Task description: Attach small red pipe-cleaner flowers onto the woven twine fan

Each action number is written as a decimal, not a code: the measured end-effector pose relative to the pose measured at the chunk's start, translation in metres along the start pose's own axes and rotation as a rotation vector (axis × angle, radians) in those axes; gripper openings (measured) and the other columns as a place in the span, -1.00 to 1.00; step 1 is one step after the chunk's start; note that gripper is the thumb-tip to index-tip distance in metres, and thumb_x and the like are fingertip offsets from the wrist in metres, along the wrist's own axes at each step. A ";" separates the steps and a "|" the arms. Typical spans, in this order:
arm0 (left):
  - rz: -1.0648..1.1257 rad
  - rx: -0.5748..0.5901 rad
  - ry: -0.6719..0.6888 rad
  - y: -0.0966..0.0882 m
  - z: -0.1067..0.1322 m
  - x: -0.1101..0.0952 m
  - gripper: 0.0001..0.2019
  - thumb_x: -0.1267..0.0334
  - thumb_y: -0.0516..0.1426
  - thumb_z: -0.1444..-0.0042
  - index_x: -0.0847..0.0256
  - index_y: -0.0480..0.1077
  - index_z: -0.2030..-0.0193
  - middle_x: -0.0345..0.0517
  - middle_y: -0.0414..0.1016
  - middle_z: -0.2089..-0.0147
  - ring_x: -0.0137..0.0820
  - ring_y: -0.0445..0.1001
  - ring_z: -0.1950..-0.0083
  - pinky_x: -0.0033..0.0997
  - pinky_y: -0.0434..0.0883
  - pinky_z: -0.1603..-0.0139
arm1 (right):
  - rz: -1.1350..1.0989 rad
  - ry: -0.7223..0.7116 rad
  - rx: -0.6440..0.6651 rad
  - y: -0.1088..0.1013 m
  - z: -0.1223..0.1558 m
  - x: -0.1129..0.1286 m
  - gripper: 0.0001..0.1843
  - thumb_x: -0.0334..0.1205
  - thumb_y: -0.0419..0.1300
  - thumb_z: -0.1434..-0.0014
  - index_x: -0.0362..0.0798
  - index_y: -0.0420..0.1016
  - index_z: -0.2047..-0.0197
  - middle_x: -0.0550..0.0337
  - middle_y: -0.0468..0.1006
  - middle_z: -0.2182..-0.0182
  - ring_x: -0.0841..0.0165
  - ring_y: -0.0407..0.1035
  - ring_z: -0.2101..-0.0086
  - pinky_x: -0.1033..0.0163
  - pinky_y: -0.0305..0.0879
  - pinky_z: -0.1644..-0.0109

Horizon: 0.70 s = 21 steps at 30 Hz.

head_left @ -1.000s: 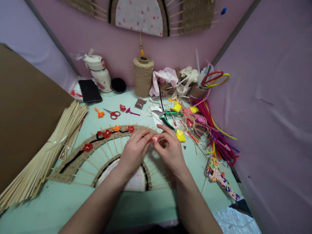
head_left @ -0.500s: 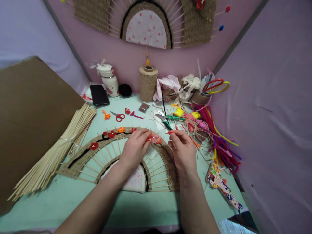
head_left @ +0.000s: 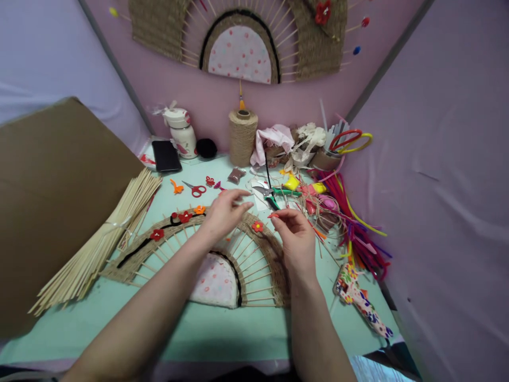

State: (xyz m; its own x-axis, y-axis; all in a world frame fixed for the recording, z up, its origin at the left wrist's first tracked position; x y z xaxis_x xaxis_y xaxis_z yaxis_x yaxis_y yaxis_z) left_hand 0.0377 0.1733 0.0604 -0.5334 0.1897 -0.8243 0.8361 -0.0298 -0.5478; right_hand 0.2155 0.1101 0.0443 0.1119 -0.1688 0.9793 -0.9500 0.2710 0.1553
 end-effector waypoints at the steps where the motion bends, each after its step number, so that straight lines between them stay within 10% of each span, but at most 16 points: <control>1: 0.215 0.118 -0.076 0.011 0.013 -0.001 -0.71 0.12 0.18 -0.13 0.23 0.50 0.09 0.04 0.58 0.11 -0.23 0.53 0.08 -0.13 0.46 0.00 | 0.023 -0.019 0.047 0.004 0.003 0.004 -0.88 -0.22 0.33 -0.07 -0.02 0.51 0.30 0.25 0.55 0.36 0.40 0.43 0.32 0.27 0.36 0.23; 6: 0.734 0.150 -0.306 0.029 0.064 0.003 -0.68 0.11 0.35 0.09 0.26 0.49 0.25 -0.05 0.61 0.23 -0.35 0.55 0.20 -0.33 0.49 0.13 | 0.266 -0.157 0.196 0.018 0.027 0.017 -0.96 -0.27 0.26 -0.17 0.01 0.50 0.26 0.19 0.56 0.26 0.34 0.43 0.20 0.23 0.35 0.15; 12: 0.807 0.035 -0.358 0.026 0.085 0.015 -0.72 0.16 0.37 0.11 0.25 0.49 0.31 -0.14 0.59 0.29 -0.43 0.52 0.22 -0.44 0.43 0.11 | 0.459 -0.250 0.268 0.018 0.048 0.026 -0.68 -0.32 0.23 -0.19 0.04 0.41 -0.02 0.12 0.52 0.08 0.36 0.41 0.17 0.22 0.37 0.11; 21: 0.795 0.142 -0.339 0.033 0.102 0.009 -0.84 0.25 0.30 0.01 0.25 0.47 0.32 -0.20 0.51 0.32 -0.48 0.47 0.25 -0.48 0.39 0.15 | 0.547 -0.255 0.325 0.019 0.057 0.033 -0.92 -0.37 0.22 -0.20 -0.01 0.51 0.26 0.25 0.56 0.35 0.44 0.39 0.37 0.31 0.33 0.27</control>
State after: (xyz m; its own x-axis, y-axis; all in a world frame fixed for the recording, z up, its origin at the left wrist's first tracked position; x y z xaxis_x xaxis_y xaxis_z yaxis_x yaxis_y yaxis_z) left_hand 0.0473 0.0741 0.0203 0.1728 -0.2404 -0.9552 0.9644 -0.1559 0.2137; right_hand 0.1847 0.0553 0.0718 -0.4432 -0.3173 0.8384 -0.8941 0.0892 -0.4389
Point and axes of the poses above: each hand's wrist, its own z-axis away from the middle knuckle, its own y-axis out of the palm, x = y × z, the point moved 8 cm from there along -z, towards the middle knuckle
